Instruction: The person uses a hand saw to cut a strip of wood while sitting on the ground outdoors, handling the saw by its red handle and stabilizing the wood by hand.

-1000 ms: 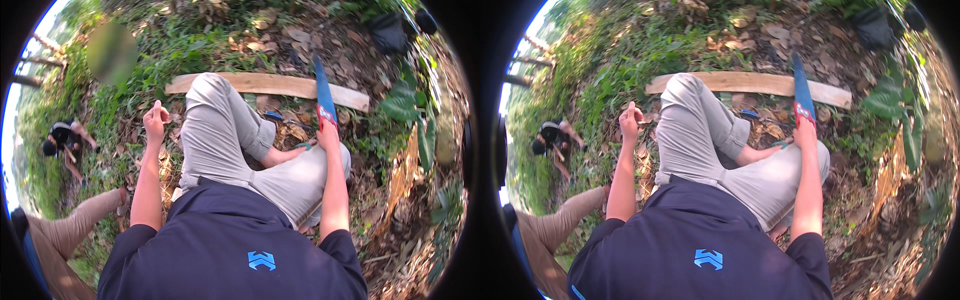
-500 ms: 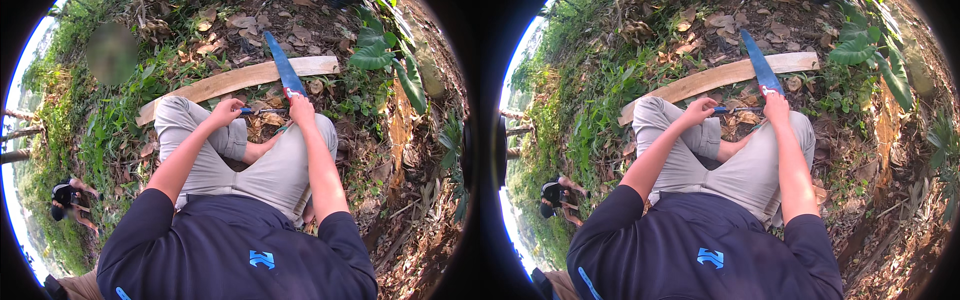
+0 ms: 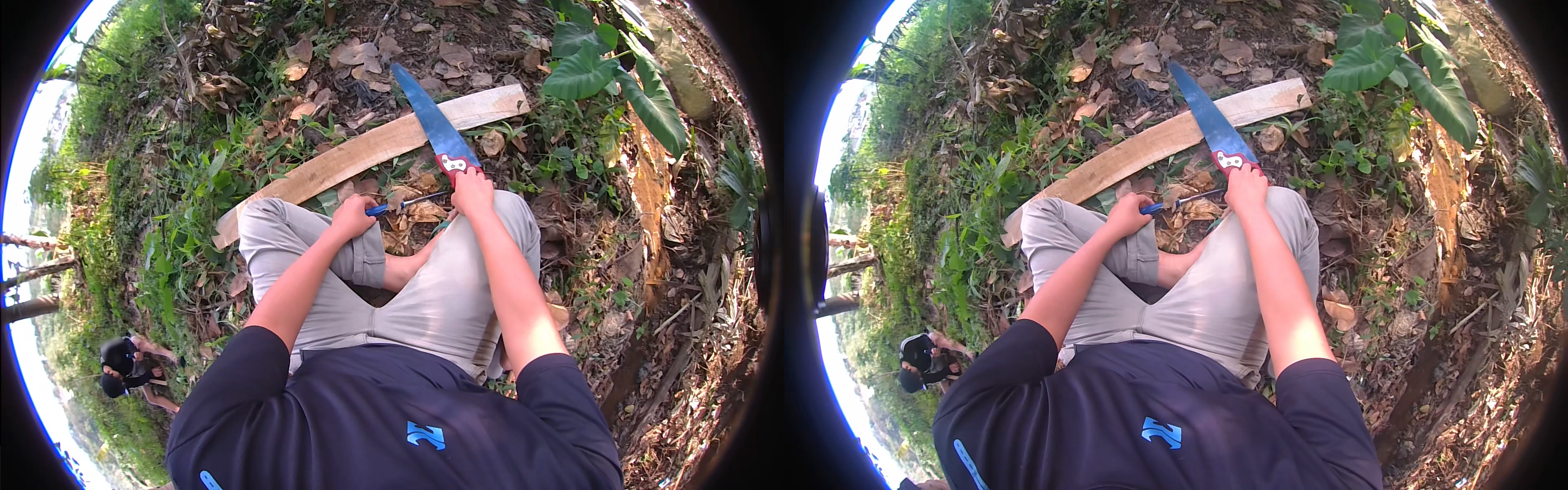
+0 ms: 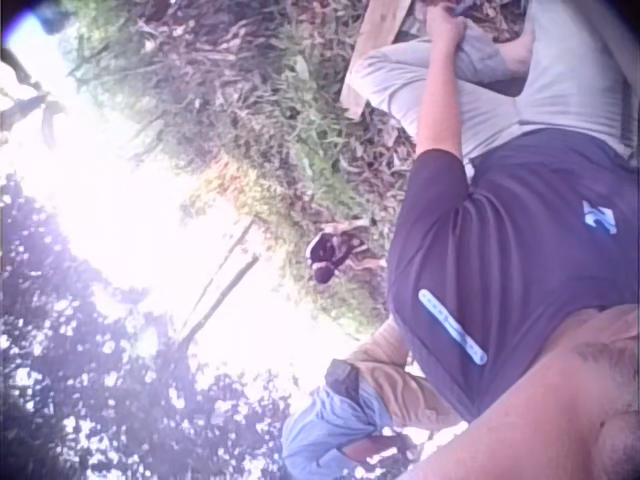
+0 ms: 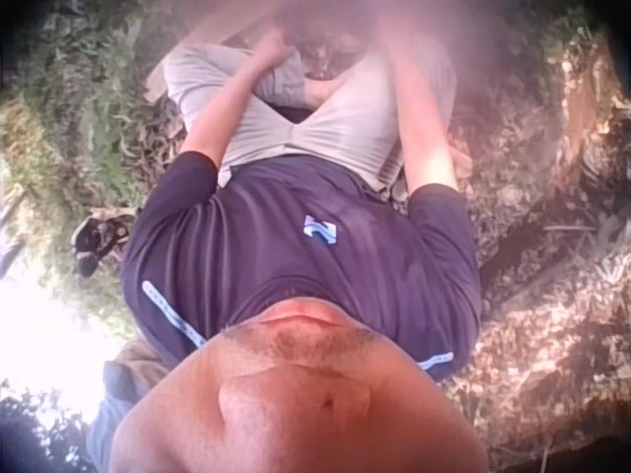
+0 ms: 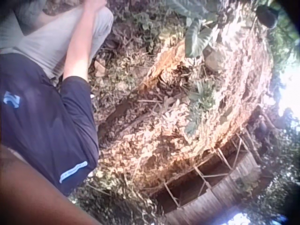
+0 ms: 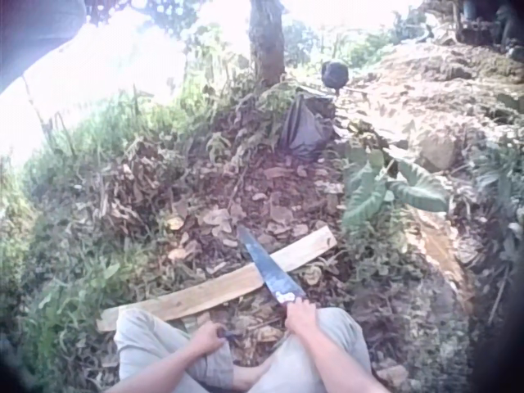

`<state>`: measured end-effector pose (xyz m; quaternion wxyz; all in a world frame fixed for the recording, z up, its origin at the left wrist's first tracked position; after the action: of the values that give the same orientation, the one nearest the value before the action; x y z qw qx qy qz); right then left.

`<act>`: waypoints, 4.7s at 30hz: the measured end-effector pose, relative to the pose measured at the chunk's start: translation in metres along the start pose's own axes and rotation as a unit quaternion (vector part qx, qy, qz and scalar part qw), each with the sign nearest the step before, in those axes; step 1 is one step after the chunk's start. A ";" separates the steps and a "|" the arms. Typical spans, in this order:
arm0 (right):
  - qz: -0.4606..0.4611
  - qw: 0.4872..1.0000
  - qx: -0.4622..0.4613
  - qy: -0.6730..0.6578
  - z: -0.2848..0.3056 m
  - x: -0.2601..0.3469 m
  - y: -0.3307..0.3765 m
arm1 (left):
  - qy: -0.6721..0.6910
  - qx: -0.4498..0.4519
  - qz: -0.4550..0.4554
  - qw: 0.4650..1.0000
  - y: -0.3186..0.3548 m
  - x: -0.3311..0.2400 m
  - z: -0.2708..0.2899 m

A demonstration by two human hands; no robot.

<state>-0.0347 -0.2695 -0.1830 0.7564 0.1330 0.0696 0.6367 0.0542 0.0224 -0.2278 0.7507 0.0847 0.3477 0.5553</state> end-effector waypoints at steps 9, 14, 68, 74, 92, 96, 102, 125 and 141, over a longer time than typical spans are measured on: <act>0.062 0.966 -0.242 -0.072 0.016 0.000 0.000 | 0.082 -0.020 -0.041 0.996 0.018 -0.016 0.042; -0.009 0.899 -0.271 -0.345 0.043 0.033 0.020 | 0.169 -0.109 -0.092 0.975 0.041 -0.009 0.081; 0.198 0.979 -0.017 -0.043 0.083 -0.004 -0.099 | 0.289 -0.335 0.096 0.892 0.137 0.186 0.123; 0.216 0.973 0.073 0.031 0.124 0.007 -0.157 | 0.198 -0.409 0.149 0.878 0.140 0.154 0.116; 0.241 0.963 0.119 -0.025 0.124 -0.007 -0.175 | 0.156 -0.380 0.171 0.896 0.119 0.141 0.122; 0.263 0.963 0.057 -0.032 0.129 0.016 -0.149 | 0.173 -0.422 0.173 0.873 0.132 0.148 0.126; 0.213 0.963 0.026 -0.164 0.102 -0.013 -0.130 | 0.195 -0.400 0.188 0.876 0.127 0.143 0.132; 0.254 0.956 0.082 -0.121 0.119 0.039 -0.191 | 0.227 -0.404 0.212 0.861 0.142 0.143 0.124; 0.298 0.950 0.064 -0.064 0.114 0.010 -0.193 | 0.172 -0.417 0.181 0.874 0.123 0.150 0.125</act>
<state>0.1804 -0.3022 -0.1297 0.5252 0.2365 0.0188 0.8172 0.0567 0.2343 -0.1360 0.5312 -0.2717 0.1864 0.7806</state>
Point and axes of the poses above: each hand's wrist, its own y-axis away from the middle knuckle, its own z-axis out of the back of the hand, x = y × z, the point moved 2 cm from there along -y, towards the middle knuckle, and after that the axes turned 13 degrees about z, right-handed, at the moved point
